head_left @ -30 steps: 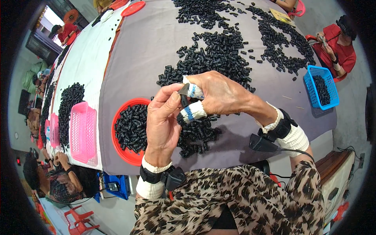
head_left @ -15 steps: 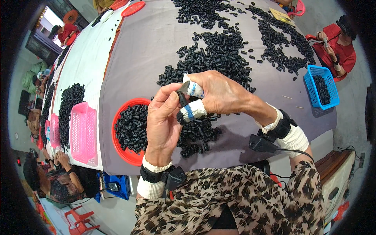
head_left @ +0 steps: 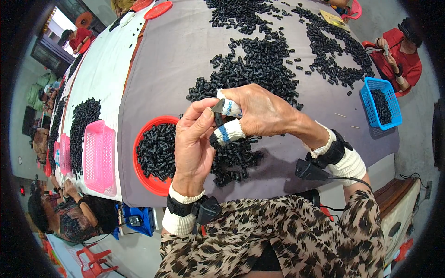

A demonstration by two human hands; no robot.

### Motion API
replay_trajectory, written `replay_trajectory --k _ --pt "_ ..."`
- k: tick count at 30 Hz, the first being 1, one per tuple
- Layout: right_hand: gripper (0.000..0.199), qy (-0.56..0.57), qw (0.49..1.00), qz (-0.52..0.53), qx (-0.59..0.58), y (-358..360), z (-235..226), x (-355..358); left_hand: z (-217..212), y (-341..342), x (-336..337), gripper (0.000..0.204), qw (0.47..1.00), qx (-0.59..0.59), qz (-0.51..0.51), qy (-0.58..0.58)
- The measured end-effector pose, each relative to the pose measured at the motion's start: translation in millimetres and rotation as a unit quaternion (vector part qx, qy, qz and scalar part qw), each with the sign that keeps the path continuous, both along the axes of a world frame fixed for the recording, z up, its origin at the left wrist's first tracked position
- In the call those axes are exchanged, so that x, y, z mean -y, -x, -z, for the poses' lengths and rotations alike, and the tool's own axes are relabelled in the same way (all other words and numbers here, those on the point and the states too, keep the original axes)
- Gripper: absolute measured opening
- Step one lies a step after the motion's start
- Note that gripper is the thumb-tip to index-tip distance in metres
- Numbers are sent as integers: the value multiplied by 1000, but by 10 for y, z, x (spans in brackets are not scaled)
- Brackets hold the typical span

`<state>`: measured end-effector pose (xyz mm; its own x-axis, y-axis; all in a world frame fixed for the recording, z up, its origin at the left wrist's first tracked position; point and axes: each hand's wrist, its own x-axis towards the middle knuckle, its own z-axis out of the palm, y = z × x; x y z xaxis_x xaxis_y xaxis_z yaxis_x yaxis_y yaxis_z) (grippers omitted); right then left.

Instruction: Sorting small black plastic or rubber components on a workbench.

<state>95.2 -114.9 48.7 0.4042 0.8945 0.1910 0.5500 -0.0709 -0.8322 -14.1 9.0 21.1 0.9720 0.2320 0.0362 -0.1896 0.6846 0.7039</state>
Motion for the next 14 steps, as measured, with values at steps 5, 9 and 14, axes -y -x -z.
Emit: replay_trajectory --k 5,9,14 --pt "40 16 1000 -3 5 5 -9 15 28 -3 -12 21 1000 13 2 -21" --pt "34 19 1000 -15 13 -8 8 19 -17 8 -6 19 999 -17 -12 -31" --pt "28 42 998 -42 4 0 -20 23 0 24 -27 19 998 -19 -18 -55"
